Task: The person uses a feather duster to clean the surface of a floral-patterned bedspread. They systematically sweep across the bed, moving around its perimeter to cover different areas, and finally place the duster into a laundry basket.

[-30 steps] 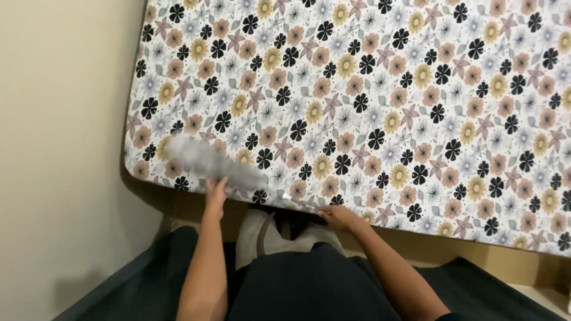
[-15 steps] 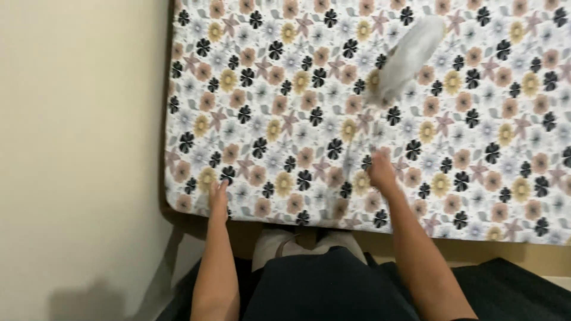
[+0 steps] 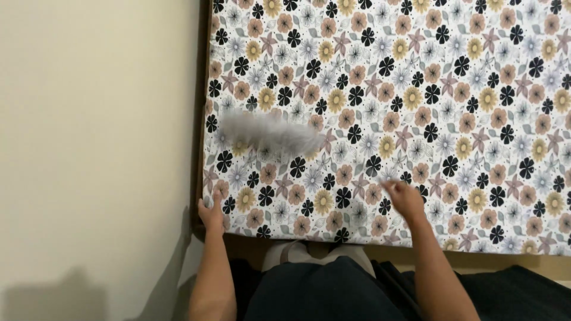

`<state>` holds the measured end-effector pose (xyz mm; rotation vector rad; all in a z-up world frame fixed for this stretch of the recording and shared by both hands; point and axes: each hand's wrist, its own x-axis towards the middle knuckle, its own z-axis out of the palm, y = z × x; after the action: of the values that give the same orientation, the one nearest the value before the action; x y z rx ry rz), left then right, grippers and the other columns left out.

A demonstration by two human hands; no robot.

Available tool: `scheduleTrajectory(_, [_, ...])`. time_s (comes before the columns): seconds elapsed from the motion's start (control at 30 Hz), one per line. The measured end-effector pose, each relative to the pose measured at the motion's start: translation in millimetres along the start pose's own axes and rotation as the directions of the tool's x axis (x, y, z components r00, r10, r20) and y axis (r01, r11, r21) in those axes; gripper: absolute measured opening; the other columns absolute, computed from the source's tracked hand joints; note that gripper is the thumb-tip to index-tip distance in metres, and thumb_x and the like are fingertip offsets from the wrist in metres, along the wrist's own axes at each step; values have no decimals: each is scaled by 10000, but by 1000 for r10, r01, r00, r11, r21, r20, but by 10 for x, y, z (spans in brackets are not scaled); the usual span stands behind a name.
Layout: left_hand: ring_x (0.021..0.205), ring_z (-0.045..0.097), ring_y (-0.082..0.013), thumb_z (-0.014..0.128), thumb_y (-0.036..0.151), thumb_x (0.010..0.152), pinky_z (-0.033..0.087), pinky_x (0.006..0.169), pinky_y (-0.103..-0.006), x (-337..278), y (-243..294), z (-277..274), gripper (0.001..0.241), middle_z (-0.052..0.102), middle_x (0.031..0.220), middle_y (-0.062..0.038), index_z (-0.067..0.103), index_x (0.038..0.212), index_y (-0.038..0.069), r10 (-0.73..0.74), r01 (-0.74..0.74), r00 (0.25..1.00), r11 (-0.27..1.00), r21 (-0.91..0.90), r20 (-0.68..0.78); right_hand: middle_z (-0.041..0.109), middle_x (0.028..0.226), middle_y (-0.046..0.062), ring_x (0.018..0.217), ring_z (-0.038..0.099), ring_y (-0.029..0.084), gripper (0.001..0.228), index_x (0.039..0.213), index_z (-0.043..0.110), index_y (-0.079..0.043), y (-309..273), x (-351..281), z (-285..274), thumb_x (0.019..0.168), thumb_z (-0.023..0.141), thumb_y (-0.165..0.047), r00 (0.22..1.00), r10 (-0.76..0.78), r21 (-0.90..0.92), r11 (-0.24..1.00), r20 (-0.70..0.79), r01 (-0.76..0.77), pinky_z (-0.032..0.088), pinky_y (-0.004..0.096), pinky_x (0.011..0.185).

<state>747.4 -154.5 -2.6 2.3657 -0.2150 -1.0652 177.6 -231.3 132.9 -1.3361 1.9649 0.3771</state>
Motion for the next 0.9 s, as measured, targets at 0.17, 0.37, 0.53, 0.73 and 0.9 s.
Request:
scheduleTrajectory(0.17, [1451, 416, -381, 623, 691, 910, 373, 1152, -489, 14, 376, 125, 987, 390, 1616, -217, 360, 1595, 31, 26, -24, 999, 998, 62, -45, 571, 906, 90, 648, 464, 138, 491, 1390, 533, -47, -814, 881, 2, 1155, 400, -457, 996, 83, 655, 755, -44, -34, 449, 308, 548])
scheduleTrajectory(0.37, [1313, 604, -407, 425, 685, 1008, 485, 1061, -459, 395, 679, 217, 905, 627, 1449, -271, 558, 1443, -97, 100, -91, 995, 965, -247, 21, 689, 1225, 246, 1109, 683, 351, 468, 1335, 497, -58, -1722, 387, 1304, 1104, 428, -459, 874, -283, 158, 958, 396, 239, 534, 459, 990])
scheduleTrajectory(0.53, [1284, 572, -319, 379, 630, 1056, 481, 1042, -406, 936, 599, 83, 787, 516, 1459, -214, 428, 1490, -24, -59, 44, 998, 915, -401, -24, 732, 1165, 122, 1008, 683, 277, 480, 1213, 698, -111, -1244, 119, 886, 1043, 491, -509, 654, -216, -11, 946, 724, 325, 555, 446, 918])
scheduleTrajectory(0.73, [1217, 651, -297, 416, 464, 1075, 511, 1024, -382, 1211, 97, 146, 614, 643, 1399, -212, 571, 1383, -44, 60, -54, 998, 958, -282, 14, 686, 916, 47, 708, 532, 122, 358, 1152, 790, -101, -737, 631, -310, 1045, 551, -345, 855, -184, 356, 935, 486, -1, 486, 326, 665])
scheduleTrajectory(0.9, [1141, 684, -338, 653, 408, 944, 548, 954, -452, 823, 313, 404, 577, 712, 1293, -222, 634, 1316, -33, 63, -67, 995, 997, 45, 75, 540, 712, 14, 506, 375, 74, 358, 1365, 654, -180, -977, 1089, -718, 1060, 479, -246, 988, -105, 906, 420, 110, -57, 331, 217, 419])
